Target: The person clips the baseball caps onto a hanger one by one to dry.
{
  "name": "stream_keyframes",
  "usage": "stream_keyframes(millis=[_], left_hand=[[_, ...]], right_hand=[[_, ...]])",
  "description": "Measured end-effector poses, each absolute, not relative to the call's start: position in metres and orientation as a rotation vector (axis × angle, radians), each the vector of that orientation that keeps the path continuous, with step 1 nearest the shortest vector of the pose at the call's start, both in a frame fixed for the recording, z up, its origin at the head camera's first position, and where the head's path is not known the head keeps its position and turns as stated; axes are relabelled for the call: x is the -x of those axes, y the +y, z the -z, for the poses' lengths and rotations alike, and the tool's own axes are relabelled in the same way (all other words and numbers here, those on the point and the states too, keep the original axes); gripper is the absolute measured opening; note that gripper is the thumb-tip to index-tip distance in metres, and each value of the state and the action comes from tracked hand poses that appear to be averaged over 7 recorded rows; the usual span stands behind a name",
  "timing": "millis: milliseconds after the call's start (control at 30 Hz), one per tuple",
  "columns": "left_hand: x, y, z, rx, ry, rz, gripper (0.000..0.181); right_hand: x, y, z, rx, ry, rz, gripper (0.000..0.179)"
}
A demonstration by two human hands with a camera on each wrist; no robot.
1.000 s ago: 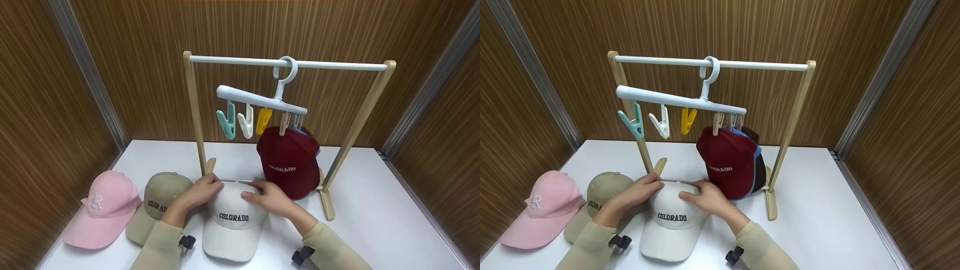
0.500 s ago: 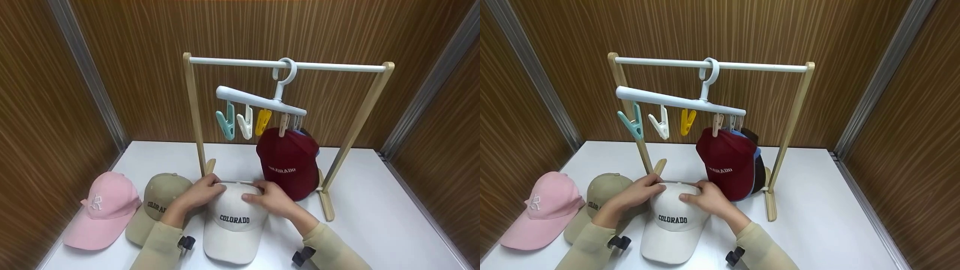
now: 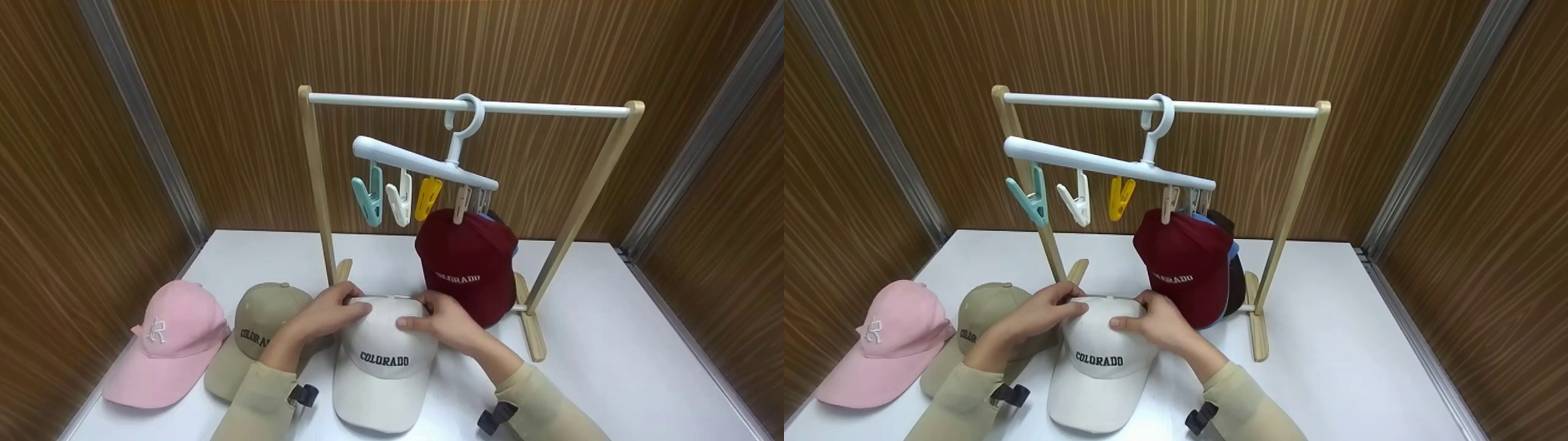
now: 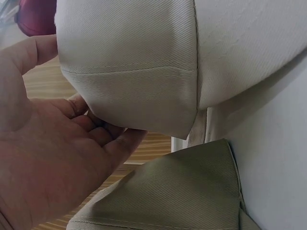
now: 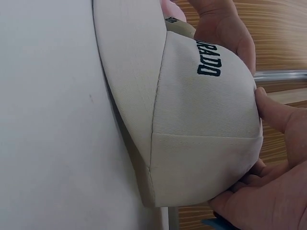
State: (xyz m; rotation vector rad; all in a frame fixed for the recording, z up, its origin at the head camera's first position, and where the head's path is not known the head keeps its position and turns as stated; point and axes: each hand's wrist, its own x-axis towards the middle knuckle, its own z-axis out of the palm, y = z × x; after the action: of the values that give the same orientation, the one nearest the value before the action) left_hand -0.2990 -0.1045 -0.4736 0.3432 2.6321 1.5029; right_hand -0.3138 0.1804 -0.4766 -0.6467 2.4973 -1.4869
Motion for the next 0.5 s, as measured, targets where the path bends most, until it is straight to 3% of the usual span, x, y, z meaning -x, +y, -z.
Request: stream_keyframes(millis=[500], left_hand=[[0.2984, -0.1059, 0.4705, -0.403, 2.603, -1.583, 0.039]], right_hand=[[0.3141, 0.1806, 0.4713, 0.616, 2.502, 1.584, 0.036]])
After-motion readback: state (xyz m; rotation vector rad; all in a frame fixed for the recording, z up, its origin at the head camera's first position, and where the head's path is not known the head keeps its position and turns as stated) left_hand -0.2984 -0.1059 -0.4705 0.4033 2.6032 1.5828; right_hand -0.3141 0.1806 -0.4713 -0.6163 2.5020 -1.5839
